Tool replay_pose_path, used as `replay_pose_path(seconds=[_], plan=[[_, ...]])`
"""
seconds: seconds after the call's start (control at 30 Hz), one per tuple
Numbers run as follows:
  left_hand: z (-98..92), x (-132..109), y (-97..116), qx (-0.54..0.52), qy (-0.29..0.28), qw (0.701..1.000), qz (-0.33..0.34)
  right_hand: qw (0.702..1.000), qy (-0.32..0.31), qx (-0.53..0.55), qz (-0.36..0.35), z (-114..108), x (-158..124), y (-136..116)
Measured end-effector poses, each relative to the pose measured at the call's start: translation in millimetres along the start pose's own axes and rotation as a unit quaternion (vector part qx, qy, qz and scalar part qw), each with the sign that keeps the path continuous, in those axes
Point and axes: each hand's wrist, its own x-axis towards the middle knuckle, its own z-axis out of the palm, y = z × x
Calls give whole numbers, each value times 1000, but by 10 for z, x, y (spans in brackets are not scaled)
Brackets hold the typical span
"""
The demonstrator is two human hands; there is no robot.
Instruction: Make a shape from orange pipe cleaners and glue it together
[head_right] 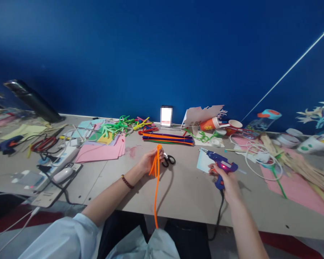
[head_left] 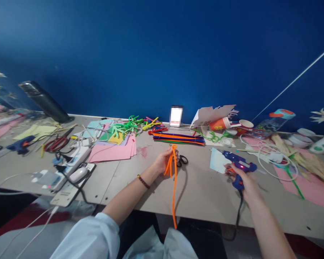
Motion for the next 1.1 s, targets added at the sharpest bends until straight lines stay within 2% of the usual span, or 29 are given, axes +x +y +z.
replay_pose_path(seconds=[0.17,0.33,0.5,0.6,0.7,0.77,0.8,0.83,0.87,0.93,1.0,1.1], plan=[[84,-44,64,-20,8,1000,-9,989,-130,32,70,586,-168,-211],[120,-65,108,-54,-7,999,-4,970,-230,50,66,1068,-249,-181],[115,-66,101,-45,6,999,9,953,-272,81,111,1207,-272,20],[120,-66,86,-31,9,999,11,954,-281,66,86,1176,-299,121],[141,-69,81,-24,-8,1000,14,973,-231,-11,-17,1125,-343,198],[156,-72,87,-20,-12,1000,16,967,-162,-108,-162,1087,-372,241],[162,-74,92,-18,-11,1000,15,945,-123,-164,-256,1068,-382,259],[167,-77,98,-17,-9,1000,13,907,-94,-215,-350,1050,-388,272],[170,-80,104,-14,-7,1000,10,860,-82,-257,-432,1034,-390,280],[176,-87,117,-11,2,1000,8,778,-97,-300,-544,1012,-385,279],[184,-95,126,-7,18,1000,5,733,-143,-311,-588,1004,-377,261],[200,-102,135,-4,33,999,-1,720,-189,-320,-586,1009,-367,233]])
